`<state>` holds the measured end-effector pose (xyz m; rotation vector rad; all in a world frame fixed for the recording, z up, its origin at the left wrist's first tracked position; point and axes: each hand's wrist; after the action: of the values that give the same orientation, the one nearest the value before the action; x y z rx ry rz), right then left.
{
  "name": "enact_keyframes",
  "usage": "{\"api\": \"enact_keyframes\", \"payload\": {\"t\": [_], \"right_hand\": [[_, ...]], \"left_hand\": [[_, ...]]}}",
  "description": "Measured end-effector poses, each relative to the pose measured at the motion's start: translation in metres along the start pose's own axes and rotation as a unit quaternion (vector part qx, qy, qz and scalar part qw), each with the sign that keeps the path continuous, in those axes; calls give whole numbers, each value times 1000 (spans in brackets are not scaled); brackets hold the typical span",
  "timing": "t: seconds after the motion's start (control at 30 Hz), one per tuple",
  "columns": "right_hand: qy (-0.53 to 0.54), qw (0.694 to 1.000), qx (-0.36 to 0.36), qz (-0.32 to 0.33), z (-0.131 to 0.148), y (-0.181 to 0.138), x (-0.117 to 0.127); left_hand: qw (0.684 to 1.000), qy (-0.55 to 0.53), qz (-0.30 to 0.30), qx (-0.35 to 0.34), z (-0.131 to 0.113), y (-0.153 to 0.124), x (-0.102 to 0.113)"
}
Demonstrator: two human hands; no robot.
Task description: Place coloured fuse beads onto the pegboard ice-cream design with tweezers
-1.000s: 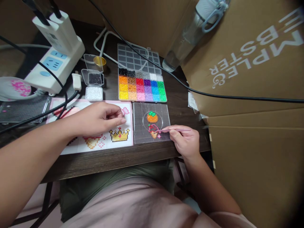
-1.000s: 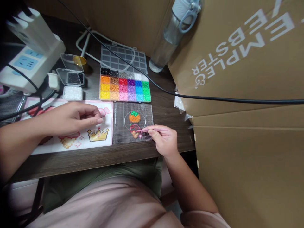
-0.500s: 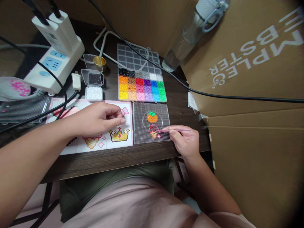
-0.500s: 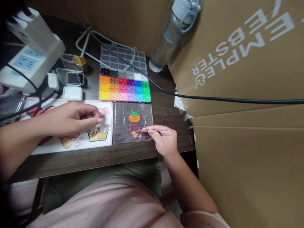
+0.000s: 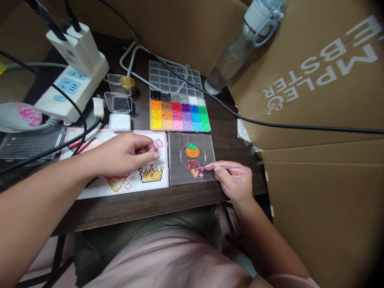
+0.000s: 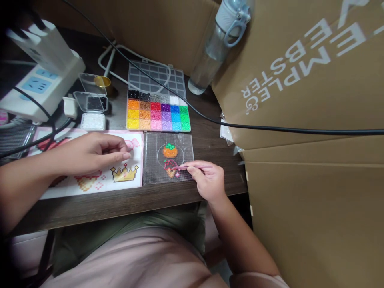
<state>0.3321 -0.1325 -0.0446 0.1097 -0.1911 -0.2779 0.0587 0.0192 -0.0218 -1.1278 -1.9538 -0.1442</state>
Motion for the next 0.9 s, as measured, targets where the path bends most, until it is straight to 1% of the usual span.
{"api": "enact_keyframes", "payload": {"t": [0.27,0.43,0.9], "right_hand": [[-10,1000,1,-8,1,0,-1],[-21,1000,-14,-11,1,-1,-1],[-4,1000,-13,-16,0,-1,0]], "left_hand": [[1000,-2,2,3,0,0,1],[1000,-11,1,0,-1,-2,0],[1000,-21,-9,3,-2,-1,0]]}}
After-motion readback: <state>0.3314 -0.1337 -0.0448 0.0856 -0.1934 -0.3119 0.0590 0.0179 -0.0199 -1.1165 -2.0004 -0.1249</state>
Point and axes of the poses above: each hand's wrist, its own y-axis towards the middle knuckle, its own x-axis out of the back of the hand, z = x × y, and after that the axes turned 11 degrees about y, right-handed
